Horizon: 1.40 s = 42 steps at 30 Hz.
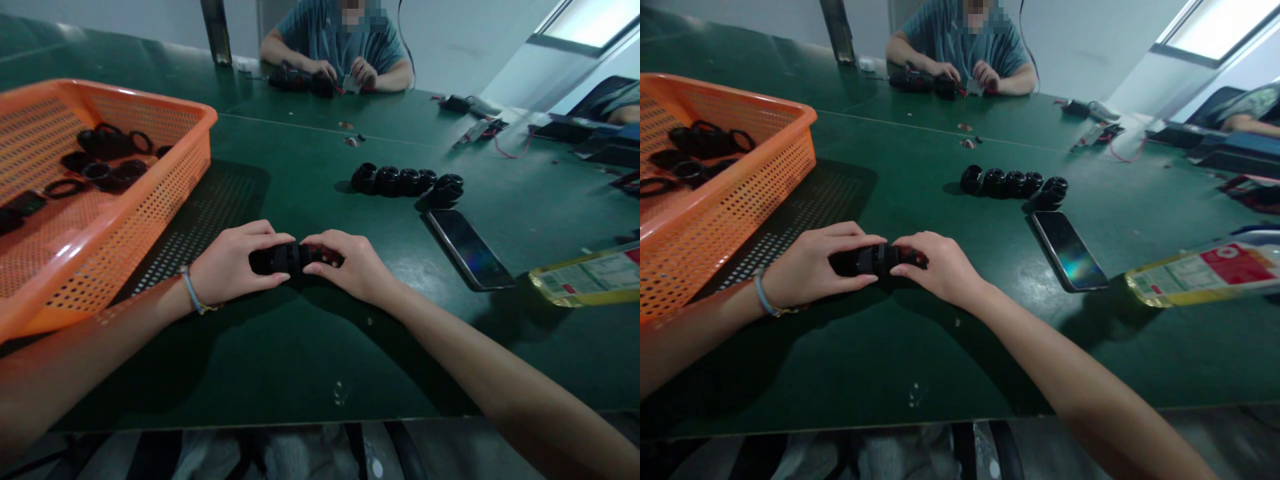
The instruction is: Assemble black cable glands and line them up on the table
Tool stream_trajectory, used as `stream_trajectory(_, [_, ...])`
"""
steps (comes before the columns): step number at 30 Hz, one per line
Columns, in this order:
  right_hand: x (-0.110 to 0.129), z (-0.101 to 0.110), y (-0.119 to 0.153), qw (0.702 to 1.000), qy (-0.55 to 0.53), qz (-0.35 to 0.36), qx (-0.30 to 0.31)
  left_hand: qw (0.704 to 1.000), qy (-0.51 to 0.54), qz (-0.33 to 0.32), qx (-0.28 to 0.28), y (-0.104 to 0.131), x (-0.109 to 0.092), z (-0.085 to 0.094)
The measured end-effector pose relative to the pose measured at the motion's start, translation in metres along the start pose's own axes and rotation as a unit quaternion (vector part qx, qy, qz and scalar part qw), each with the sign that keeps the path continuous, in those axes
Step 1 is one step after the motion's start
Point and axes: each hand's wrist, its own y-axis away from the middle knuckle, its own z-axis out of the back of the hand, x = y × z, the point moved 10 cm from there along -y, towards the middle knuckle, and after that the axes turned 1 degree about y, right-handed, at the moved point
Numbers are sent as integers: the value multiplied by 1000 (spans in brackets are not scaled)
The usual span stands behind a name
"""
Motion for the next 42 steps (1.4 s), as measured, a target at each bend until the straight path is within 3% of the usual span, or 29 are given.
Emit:
stream_trajectory(28, [5,3,2,999,-2,34,-3,1000,-1,-17,-6,0,-3,0])
stream_trajectory(36, [-3,4,1,999,-21,-6,-26,999,2,-33,-15,-1,-6,3])
stream_trajectory(42, [1,5,1,999,-16,13,-26,999,-1,-33,-14,1,-6,3])
